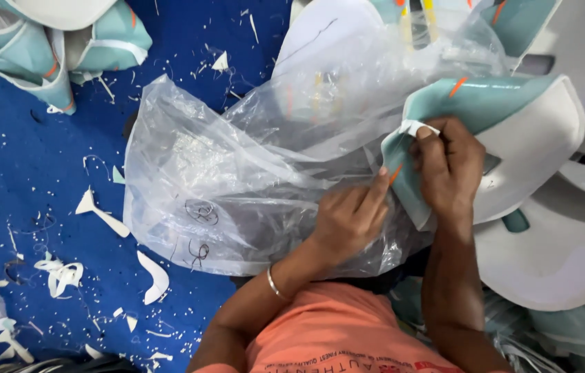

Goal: Trimming and adjusting white strips on shoe upper components using a small blade.

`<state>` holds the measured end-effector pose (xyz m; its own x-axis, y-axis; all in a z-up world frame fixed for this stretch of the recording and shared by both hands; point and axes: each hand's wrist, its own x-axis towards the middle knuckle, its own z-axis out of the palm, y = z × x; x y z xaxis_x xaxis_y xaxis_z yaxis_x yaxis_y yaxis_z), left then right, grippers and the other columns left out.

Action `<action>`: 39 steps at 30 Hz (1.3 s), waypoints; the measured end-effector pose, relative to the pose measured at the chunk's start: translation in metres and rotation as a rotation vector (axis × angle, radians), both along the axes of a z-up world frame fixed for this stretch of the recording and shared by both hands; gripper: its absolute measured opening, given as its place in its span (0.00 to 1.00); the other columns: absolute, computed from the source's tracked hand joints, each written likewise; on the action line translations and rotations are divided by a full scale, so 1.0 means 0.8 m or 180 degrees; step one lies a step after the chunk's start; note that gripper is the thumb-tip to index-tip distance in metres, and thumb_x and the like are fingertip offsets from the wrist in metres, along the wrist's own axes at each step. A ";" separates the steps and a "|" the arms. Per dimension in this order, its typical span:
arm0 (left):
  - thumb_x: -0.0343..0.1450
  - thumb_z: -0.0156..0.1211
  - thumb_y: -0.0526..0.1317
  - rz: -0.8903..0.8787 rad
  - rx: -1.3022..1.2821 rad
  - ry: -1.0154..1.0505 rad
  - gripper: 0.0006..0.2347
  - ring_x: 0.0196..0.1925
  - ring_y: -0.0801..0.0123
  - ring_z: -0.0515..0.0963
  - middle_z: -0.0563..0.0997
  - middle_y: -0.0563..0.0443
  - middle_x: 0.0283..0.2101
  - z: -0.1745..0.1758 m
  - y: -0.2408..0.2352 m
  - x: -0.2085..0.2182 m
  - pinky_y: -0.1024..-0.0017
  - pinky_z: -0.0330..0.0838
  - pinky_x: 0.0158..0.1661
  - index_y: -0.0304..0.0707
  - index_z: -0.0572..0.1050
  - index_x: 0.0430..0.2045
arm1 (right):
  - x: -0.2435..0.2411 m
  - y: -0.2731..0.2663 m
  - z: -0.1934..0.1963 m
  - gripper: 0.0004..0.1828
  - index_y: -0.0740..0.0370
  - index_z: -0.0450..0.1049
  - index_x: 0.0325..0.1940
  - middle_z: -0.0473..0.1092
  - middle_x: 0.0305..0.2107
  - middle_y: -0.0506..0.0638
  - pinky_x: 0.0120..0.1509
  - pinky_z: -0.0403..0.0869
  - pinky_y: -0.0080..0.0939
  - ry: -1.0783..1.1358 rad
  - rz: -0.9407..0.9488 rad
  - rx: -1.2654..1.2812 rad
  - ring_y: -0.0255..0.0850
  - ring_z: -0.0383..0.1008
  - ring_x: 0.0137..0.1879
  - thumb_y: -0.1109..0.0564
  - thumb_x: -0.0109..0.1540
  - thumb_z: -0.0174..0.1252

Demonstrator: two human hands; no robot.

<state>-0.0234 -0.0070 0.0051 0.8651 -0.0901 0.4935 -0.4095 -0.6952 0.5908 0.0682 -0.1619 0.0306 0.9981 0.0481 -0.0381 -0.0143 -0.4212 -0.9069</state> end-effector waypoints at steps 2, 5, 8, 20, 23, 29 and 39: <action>0.71 0.63 0.32 0.0090 -0.0143 0.0023 0.23 0.28 0.63 0.75 0.72 0.50 0.28 0.005 0.000 -0.009 0.65 0.70 0.30 0.27 0.69 0.62 | -0.003 -0.002 -0.004 0.08 0.68 0.74 0.41 0.72 0.26 0.46 0.35 0.68 0.33 0.0114 -0.0142 0.0156 0.29 0.68 0.30 0.61 0.72 0.55; 0.69 0.63 0.29 -0.0030 -0.0522 -0.0052 0.23 0.25 0.62 0.72 0.70 0.50 0.25 0.011 0.005 -0.002 0.62 0.68 0.28 0.26 0.69 0.61 | -0.011 -0.012 -0.025 0.08 0.68 0.75 0.39 0.70 0.26 0.47 0.34 0.65 0.34 -0.0143 -0.0190 -0.0034 0.29 0.65 0.29 0.61 0.70 0.60; 0.70 0.63 0.26 0.0059 -0.0743 -0.0154 0.22 0.25 0.60 0.74 0.73 0.49 0.26 0.011 0.003 0.006 0.61 0.70 0.30 0.28 0.71 0.60 | -0.017 -0.011 -0.017 0.06 0.68 0.76 0.38 0.69 0.25 0.49 0.34 0.65 0.36 -0.0568 -0.0041 -0.0367 0.32 0.64 0.29 0.62 0.67 0.64; 0.73 0.64 0.27 0.0059 -0.1005 0.0257 0.19 0.26 0.58 0.77 0.78 0.44 0.29 -0.024 0.010 0.005 0.62 0.70 0.30 0.30 0.71 0.59 | -0.005 0.004 -0.002 0.06 0.63 0.77 0.36 0.72 0.27 0.52 0.35 0.68 0.40 -0.1336 0.0464 -0.0726 0.42 0.72 0.29 0.65 0.62 0.69; 0.74 0.63 0.26 0.0078 -0.1029 0.0182 0.18 0.27 0.59 0.77 0.78 0.44 0.30 -0.025 0.007 0.006 0.63 0.71 0.31 0.31 0.71 0.60 | -0.005 0.004 0.002 0.05 0.64 0.77 0.37 0.72 0.28 0.52 0.35 0.67 0.40 -0.1349 0.0501 -0.0637 0.41 0.71 0.29 0.65 0.63 0.69; 0.73 0.63 0.27 0.0056 -0.0864 0.0158 0.20 0.29 0.60 0.78 0.80 0.44 0.33 -0.022 0.010 0.007 0.64 0.72 0.32 0.31 0.70 0.61 | -0.007 0.001 0.001 0.03 0.66 0.77 0.39 0.70 0.26 0.53 0.32 0.63 0.40 -0.1071 0.0346 -0.0583 0.41 0.67 0.26 0.64 0.66 0.66; 0.72 0.64 0.27 -0.0045 -0.0606 -0.0027 0.22 0.32 0.59 0.79 0.78 0.47 0.33 -0.017 0.007 0.011 0.63 0.73 0.34 0.30 0.68 0.63 | -0.006 -0.001 0.003 0.05 0.67 0.76 0.42 0.71 0.27 0.54 0.36 0.67 0.40 -0.0837 0.0310 -0.0642 0.39 0.69 0.28 0.62 0.71 0.58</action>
<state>-0.0144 -0.0012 -0.0085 0.8600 -0.0066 0.5102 -0.4241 -0.5652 0.7076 0.0636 -0.1624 0.0330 0.9661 0.1612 0.2015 0.2579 -0.5802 -0.7726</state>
